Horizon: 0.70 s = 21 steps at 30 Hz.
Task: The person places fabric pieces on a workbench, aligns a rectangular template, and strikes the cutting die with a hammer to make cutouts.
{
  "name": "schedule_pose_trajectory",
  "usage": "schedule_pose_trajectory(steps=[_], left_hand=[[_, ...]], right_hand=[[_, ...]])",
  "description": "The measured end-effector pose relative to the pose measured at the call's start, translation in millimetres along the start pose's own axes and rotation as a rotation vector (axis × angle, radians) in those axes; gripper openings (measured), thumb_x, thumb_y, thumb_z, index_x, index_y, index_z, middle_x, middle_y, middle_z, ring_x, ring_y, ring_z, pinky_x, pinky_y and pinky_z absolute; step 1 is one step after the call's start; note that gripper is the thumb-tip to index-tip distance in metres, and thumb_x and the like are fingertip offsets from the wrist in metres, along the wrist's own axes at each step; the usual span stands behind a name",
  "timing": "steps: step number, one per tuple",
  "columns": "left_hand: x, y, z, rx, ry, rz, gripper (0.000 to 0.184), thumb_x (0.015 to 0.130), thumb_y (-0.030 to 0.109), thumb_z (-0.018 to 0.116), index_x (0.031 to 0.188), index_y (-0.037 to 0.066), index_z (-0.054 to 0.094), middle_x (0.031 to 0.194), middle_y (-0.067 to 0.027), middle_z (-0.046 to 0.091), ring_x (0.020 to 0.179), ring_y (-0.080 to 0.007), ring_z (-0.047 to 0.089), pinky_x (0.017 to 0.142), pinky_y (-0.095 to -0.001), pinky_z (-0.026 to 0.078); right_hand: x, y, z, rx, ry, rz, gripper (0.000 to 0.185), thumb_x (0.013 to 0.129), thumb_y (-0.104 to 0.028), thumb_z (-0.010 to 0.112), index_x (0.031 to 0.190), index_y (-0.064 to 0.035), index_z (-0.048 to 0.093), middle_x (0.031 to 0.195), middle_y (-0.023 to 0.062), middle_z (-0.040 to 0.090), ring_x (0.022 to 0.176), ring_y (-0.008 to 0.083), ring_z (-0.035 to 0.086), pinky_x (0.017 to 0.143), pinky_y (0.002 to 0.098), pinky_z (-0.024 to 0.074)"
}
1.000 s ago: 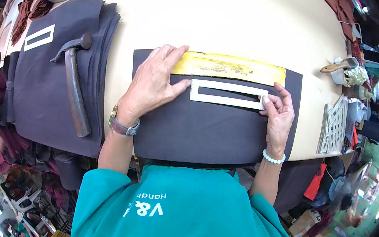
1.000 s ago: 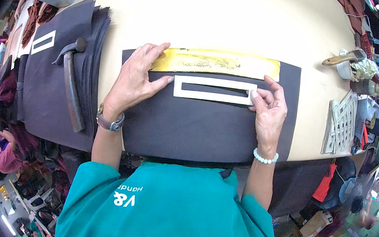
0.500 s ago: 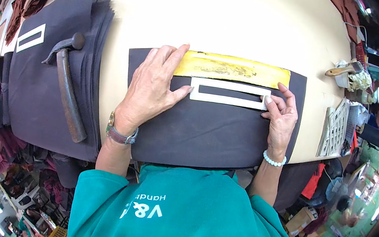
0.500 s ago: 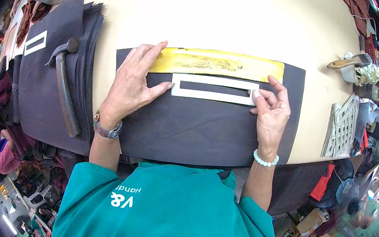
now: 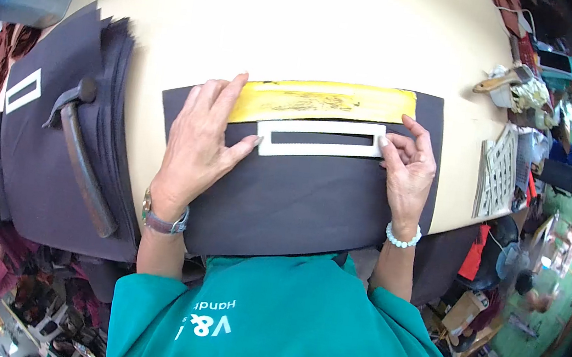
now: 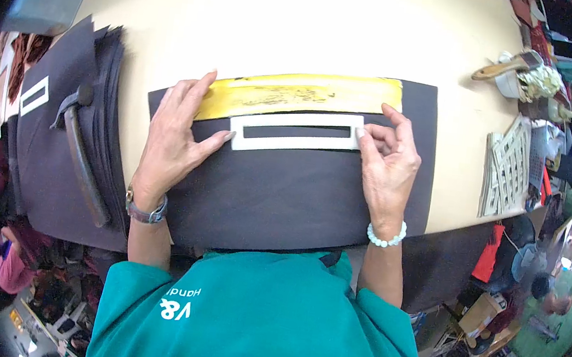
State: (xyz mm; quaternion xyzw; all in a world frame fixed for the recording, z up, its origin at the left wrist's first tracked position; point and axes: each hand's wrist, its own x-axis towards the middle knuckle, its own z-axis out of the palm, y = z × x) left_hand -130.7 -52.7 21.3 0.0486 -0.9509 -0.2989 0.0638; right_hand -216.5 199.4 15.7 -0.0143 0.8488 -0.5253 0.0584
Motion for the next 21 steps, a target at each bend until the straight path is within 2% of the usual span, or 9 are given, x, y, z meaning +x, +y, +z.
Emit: schedule_pose_trajectory(steps=[2,14,20,21], left_hand=[[0.4,-0.7,1.2,0.002,0.001,-0.006,0.074,0.064,0.016,0.074,0.131,0.002,0.043,0.109,-0.0157,0.051,0.101,-0.0285,0.051,0.091,-0.0385,0.042],[1.5,1.7,1.0,0.021,-0.022,-0.04,0.077,0.062,0.013,0.076,0.131,0.004,0.044,0.107,-0.0142,0.052,0.1,-0.0273,0.052,0.089,-0.0388,0.043],[2.1,2.3,-1.9,0.013,-0.031,-0.008,0.077,0.063,0.013,0.075,0.131,0.0,0.041,0.109,-0.017,0.051,0.104,-0.0307,0.05,0.093,-0.0384,0.04],[2.2,2.1,-1.5,0.021,-0.015,0.017,0.075,0.063,0.013,0.075,0.129,-0.001,0.042,0.109,-0.0174,0.051,0.101,-0.0315,0.049,0.091,-0.0384,0.041]], right_hand=[[-0.3,1.7,-3.3,-0.092,0.014,-0.024,0.035,0.08,0.0,0.062,0.114,0.0051,0.052,0.075,0.0088,0.066,0.065,0.0079,0.059,0.059,0.0202,0.0469],[1.1,5.4,3.8,-0.066,0.077,-0.043,0.037,0.079,-0.003,0.066,0.112,0.0058,0.051,0.071,0.0094,0.065,0.063,0.0108,0.06,0.058,0.0232,0.0485],[3.9,-0.9,0.5,-0.194,0.037,-0.148,0.026,0.077,-0.001,0.066,0.099,0.0052,0.054,0.069,0.0115,0.064,0.061,0.0135,0.06,0.057,0.0253,0.0484],[3.9,0.4,1.8,-0.201,0.047,-0.168,0.02,0.076,0.0,0.066,0.093,0.0021,0.056,0.067,0.0125,0.062,0.058,0.0169,0.059,0.056,0.0275,0.048]])
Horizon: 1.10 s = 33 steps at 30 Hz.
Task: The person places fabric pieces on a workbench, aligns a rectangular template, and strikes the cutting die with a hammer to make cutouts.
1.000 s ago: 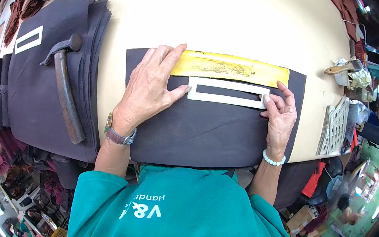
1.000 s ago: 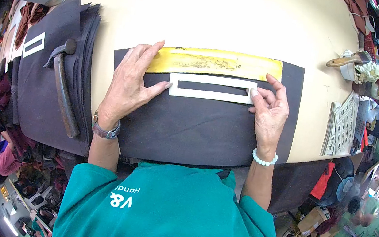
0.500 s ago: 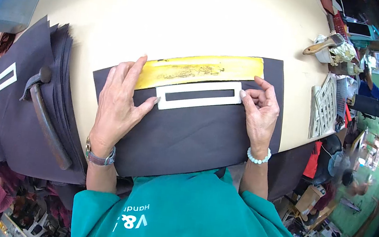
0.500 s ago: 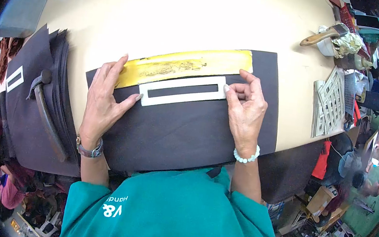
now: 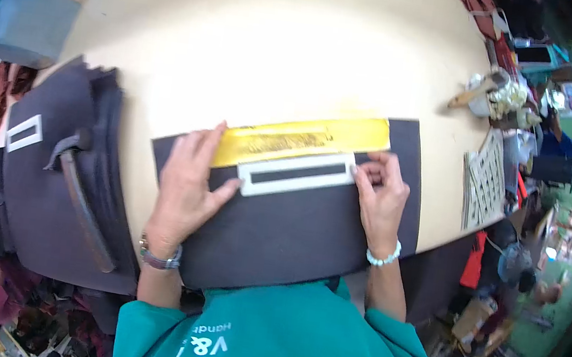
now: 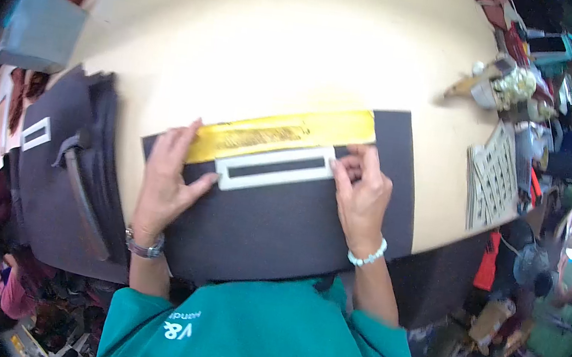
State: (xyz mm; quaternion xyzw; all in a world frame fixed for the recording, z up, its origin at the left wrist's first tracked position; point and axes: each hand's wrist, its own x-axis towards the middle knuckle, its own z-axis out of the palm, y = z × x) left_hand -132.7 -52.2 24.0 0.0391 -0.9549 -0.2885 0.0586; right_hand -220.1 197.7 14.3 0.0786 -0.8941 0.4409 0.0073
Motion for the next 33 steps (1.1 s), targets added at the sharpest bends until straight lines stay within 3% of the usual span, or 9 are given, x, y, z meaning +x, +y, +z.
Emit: schedule_pose_trajectory(steps=[4,9,12,15,17,21,24,31,33], left_hand=[[-2,2,-2,-0.01,0.037,0.021,0.066,0.064,0.015,0.073,0.122,0.0,0.046,0.108,-0.0177,0.051,0.101,-0.033,0.049,0.088,-0.04,0.041],[-16,16,18,0.129,0.004,0.056,0.034,0.071,0.01,0.063,0.104,0.002,0.055,0.1,-0.0128,0.053,0.102,-0.0283,0.05,0.085,-0.0387,0.042],[-30,21,34,0.335,0.219,0.227,0.023,0.073,0.008,0.055,0.094,0.001,0.06,0.097,-0.013,0.053,0.105,-0.0282,0.048,0.09,-0.0406,0.039],[-45,27,44,0.538,0.259,0.279,0.025,0.076,0.01,0.053,0.096,-0.001,0.062,0.101,-0.0132,0.055,0.112,-0.0281,0.046,0.095,-0.0443,0.036],[-54,27,50,0.541,0.229,0.23,0.035,0.077,0.011,0.053,0.109,-0.002,0.058,0.114,-0.013,0.053,0.121,-0.0291,0.04,0.099,-0.0492,0.032],[-56,22,53,0.459,0.242,0.198,0.041,0.078,0.009,0.052,0.117,0.0,0.053,0.125,-0.0108,0.049,0.127,-0.0295,0.035,0.101,-0.0539,0.028],[-52,24,49,0.507,0.141,0.2,0.038,0.079,0.01,0.051,0.116,0.001,0.054,0.124,-0.0109,0.05,0.126,-0.0287,0.037,0.102,-0.0559,0.025],[-52,19,45,0.536,0.174,0.254,0.036,0.078,0.013,0.052,0.112,0.001,0.056,0.114,-0.0107,0.055,0.117,-0.0281,0.044,0.101,-0.0594,0.024],[-51,19,40,0.46,0.1,0.212,0.037,0.081,0.012,0.051,0.117,0.005,0.053,0.121,-0.0096,0.051,0.12,-0.0277,0.041,0.101,-0.0613,0.023]], right_hand=[[2,-3,-4,-0.351,-0.057,-0.382,0.011,0.08,-0.006,0.059,0.091,-0.0045,0.06,0.076,0.0106,0.06,0.066,0.028,0.06,0.06,0.0365,0.0477],[1,-4,-9,-0.459,-0.104,-0.468,0.008,0.081,-0.009,0.059,0.088,-0.0042,0.061,0.081,0.0123,0.059,0.071,0.0296,0.059,0.061,0.0362,0.0466],[9,6,-18,-0.426,-0.209,-0.375,0.013,0.082,-0.007,0.056,0.094,-0.007,0.062,0.083,0.0103,0.061,0.075,0.0277,0.06,0.066,0.0366,0.047],[-11,-16,11,-0.341,-0.013,-0.61,0.015,0.082,-0.008,0.053,0.092,-0.003,0.062,0.092,0.0141,0.061,0.085,0.0324,0.059,0.073,0.0412,0.0469],[-31,-29,48,-0.206,-0.067,-0.802,0.029,0.08,-0.002,0.047,0.106,0.0016,0.058,0.105,0.0188,0.06,0.101,0.034,0.056,0.09,0.0432,0.042],[-57,-30,91,-0.373,-0.226,-0.714,0.049,0.085,-0.003,0.04,0.133,0.0026,0.036,0.13,0.0181,0.048,0.123,0.0311,0.044,0.103,0.0495,0.0285],[-49,-32,79,-0.374,-0.312,-0.662,0.054,0.085,-0.003,0.039,0.137,0.0025,0.028,0.131,0.0177,0.047,0.123,0.0277,0.044,0.105,0.0507,0.0241],[-27,6,29,-0.45,-0.162,-0.548,0.045,0.085,0.0,0.035,0.13,0.0024,0.039,0.128,0.0167,0.051,0.116,0.027,0.051,0.105,0.0536,0.0235],[-20,30,18,-0.557,-0.089,-0.526,0.049,0.089,-0.004,0.033,0.138,-0.0001,0.028,0.126,0.0133,0.053,0.112,0.0281,0.054,0.106,0.0515,0.0233]])
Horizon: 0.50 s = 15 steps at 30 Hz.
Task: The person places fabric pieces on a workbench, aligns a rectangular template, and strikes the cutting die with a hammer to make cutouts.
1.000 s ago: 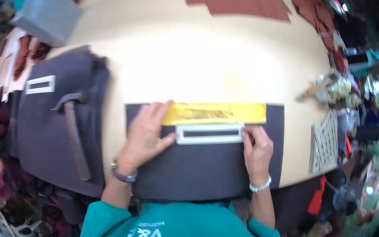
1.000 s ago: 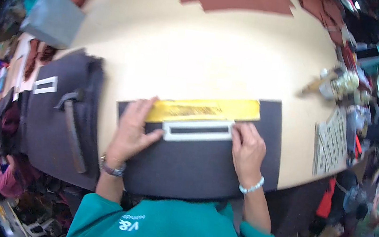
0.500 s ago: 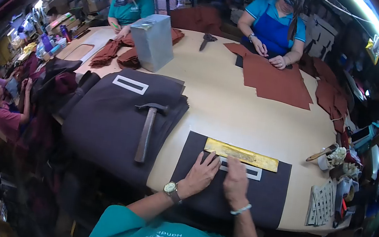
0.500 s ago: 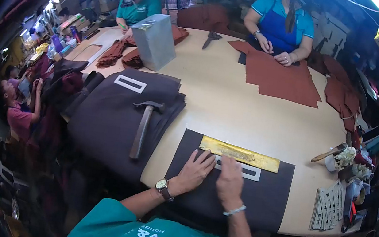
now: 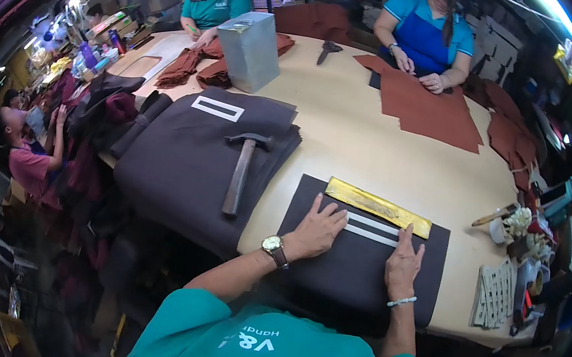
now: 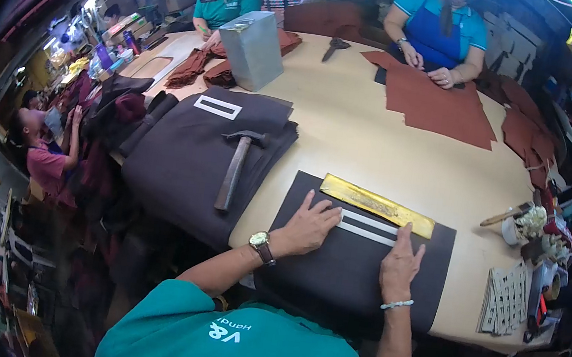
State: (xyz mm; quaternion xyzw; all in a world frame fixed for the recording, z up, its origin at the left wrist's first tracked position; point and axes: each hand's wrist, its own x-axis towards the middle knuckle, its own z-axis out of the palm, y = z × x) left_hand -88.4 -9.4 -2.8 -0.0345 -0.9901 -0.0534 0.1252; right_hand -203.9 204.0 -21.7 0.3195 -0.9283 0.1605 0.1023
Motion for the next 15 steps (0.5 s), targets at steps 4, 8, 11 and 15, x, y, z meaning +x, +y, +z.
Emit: schedule_pose_trajectory(steps=[4,8,11,15], left_hand=[[-7,-4,1,0.026,0.017,0.091,0.039,0.083,0.013,0.05,0.122,0.013,0.051,0.125,-0.0098,0.047,0.122,-0.0289,0.038,0.099,-0.0641,0.023],[-6,-8,6,0.075,0.035,0.14,0.041,0.082,0.014,0.052,0.123,0.013,0.051,0.127,-0.0106,0.046,0.124,-0.0305,0.036,0.098,-0.0648,0.024],[-6,-10,7,0.089,0.034,0.142,0.042,0.078,0.012,0.053,0.12,0.011,0.053,0.126,-0.0105,0.047,0.125,-0.0316,0.035,0.098,-0.0653,0.023],[-8,-7,0,0.119,0.006,0.133,0.041,0.076,0.008,0.052,0.117,0.01,0.054,0.126,-0.0093,0.048,0.125,-0.0325,0.035,0.097,-0.0648,0.024]], right_hand=[[7,4,-36,-0.021,-0.093,0.208,0.053,0.084,-0.002,0.035,0.137,0.0023,0.029,0.128,0.0146,0.051,0.117,0.0274,0.049,0.106,0.0544,0.0181],[6,-31,-20,-0.065,0.119,0.007,0.05,0.083,-0.006,0.038,0.133,0.0009,0.037,0.129,0.0126,0.05,0.12,0.0248,0.047,0.104,0.0531,0.0233],[-13,-101,5,0.165,-0.094,-0.149,0.052,0.084,-0.003,0.038,0.136,-0.0009,0.033,0.134,0.0158,0.045,0.121,0.0253,0.046,0.104,0.0535,0.023],[-20,-86,12,0.157,-0.025,-0.064,0.054,0.084,0.0,0.036,0.138,0.0019,0.026,0.128,0.0127,0.052,0.119,0.0237,0.049,0.105,0.0566,0.0192]])
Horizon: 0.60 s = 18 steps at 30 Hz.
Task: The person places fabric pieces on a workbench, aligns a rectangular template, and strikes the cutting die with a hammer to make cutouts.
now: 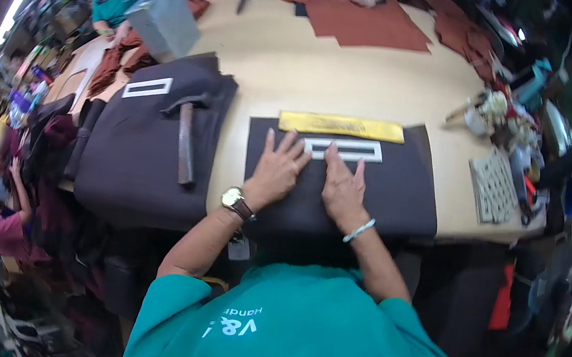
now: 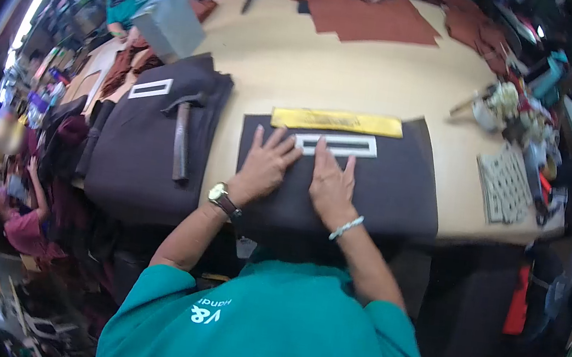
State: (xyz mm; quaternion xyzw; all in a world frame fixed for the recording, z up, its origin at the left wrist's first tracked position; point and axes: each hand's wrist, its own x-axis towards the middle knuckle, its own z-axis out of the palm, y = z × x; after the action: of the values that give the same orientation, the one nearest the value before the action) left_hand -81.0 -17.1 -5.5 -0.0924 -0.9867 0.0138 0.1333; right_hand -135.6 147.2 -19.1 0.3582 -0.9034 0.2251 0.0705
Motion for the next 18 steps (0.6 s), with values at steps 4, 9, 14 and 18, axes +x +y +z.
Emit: schedule_pose_trajectory(steps=[4,9,14,18], left_hand=[[-3,4,-7,0.09,-0.025,-0.014,0.04,0.078,0.006,0.049,0.117,0.006,0.056,0.122,-0.0119,0.051,0.129,-0.0316,0.032,0.102,-0.0618,0.021],[-19,8,-27,0.162,-0.151,-0.119,0.039,0.077,0.008,0.05,0.115,0.001,0.055,0.121,-0.0156,0.05,0.13,-0.0323,0.031,0.103,-0.0597,0.021],[-27,3,-36,-0.004,0.019,-0.45,0.043,0.089,0.023,0.048,0.129,0.007,0.045,0.132,-0.0169,0.043,0.127,-0.0352,0.035,0.1,-0.0584,0.027],[-25,8,-16,-0.059,0.04,-0.701,0.053,0.091,0.035,0.047,0.136,0.009,0.038,0.138,-0.0234,0.034,0.13,-0.0385,0.028,0.103,-0.0578,0.022]], right_hand=[[-10,42,-20,-0.079,0.067,0.088,0.053,0.086,-0.001,0.034,0.138,0.0024,0.025,0.12,0.0086,0.059,0.113,0.0243,0.054,0.104,0.058,0.0192],[4,77,-59,-0.238,-0.002,0.322,0.042,0.092,-0.015,0.039,0.131,0.0002,0.037,0.1,0.0138,0.066,0.096,0.0297,0.062,0.102,0.0603,0.0223],[67,82,-44,-0.317,-0.025,0.066,0.041,0.09,-0.025,0.046,0.126,-0.0052,0.049,0.127,0.0147,0.051,0.123,0.0243,0.043,0.103,0.0551,0.0255],[92,73,3,-0.085,0.008,-0.202,0.037,0.086,-0.035,0.052,0.117,-0.0161,0.058,0.122,0.0139,0.054,0.118,0.0258,0.046,0.1,0.0438,0.0327]])
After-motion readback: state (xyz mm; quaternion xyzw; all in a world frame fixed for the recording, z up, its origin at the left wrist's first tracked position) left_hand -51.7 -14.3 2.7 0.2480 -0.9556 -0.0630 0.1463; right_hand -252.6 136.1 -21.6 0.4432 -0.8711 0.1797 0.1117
